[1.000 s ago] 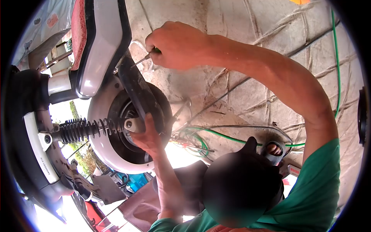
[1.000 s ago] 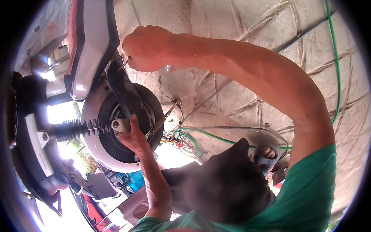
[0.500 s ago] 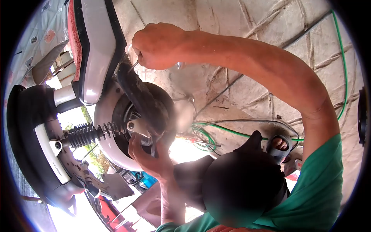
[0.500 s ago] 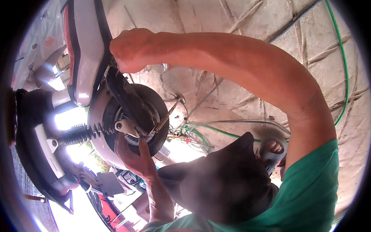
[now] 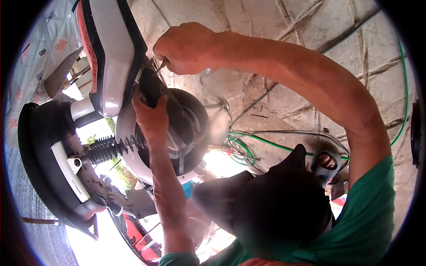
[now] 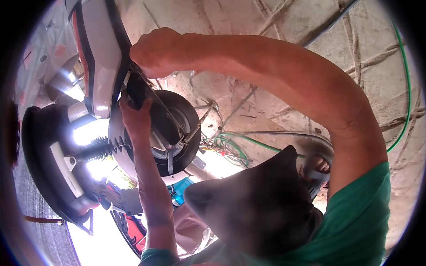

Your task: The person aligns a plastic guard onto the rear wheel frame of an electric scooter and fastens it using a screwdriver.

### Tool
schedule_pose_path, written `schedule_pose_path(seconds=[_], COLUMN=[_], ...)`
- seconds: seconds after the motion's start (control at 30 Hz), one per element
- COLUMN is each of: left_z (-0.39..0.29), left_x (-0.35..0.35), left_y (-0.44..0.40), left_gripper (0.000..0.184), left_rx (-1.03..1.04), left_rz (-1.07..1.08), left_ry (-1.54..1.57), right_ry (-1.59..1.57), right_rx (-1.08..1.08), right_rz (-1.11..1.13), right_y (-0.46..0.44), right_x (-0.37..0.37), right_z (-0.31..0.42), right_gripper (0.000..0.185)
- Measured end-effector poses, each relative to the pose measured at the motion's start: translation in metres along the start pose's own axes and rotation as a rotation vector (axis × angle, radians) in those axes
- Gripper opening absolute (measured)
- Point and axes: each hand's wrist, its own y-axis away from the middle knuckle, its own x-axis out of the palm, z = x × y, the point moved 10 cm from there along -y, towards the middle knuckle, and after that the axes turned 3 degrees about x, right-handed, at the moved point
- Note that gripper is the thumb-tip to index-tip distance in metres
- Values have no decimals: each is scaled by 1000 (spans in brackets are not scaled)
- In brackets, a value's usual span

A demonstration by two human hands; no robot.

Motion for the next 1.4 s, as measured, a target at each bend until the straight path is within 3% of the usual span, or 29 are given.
schedule_pose_path(seconds=[0.1,0.4,0.73,0.93,1.13,1.23,1.4], left_z=[24,36,46,44,50,49,51], left_x=[12,20,22,22,26,30,25], left_y=[-8,-8,-9,-9,-10,-8,-8], left_gripper=[67,60,59,64,64,65,67], left_rx=[-21,-90,-66,-56,-87,-74,15], left_rz=[1,-8,-46,-35,-27,13,-49], left_ry=[366,498,427,441,527,524,299], right_ry=[36,104,76,1,-13,-41,-129], right_rx=[-64,-132,-262,-40,-34,31,-122], right_rz=[-42,-59,-194,52,88,50,-148], right_y=[4,5,10,-12,-6,5,30], right_x=[-4,-3,-7,-7,-3,4,13], right_z=[3,14,19,6,4,-11,-18], right_gripper=[19,19,14,18,18,17,17])
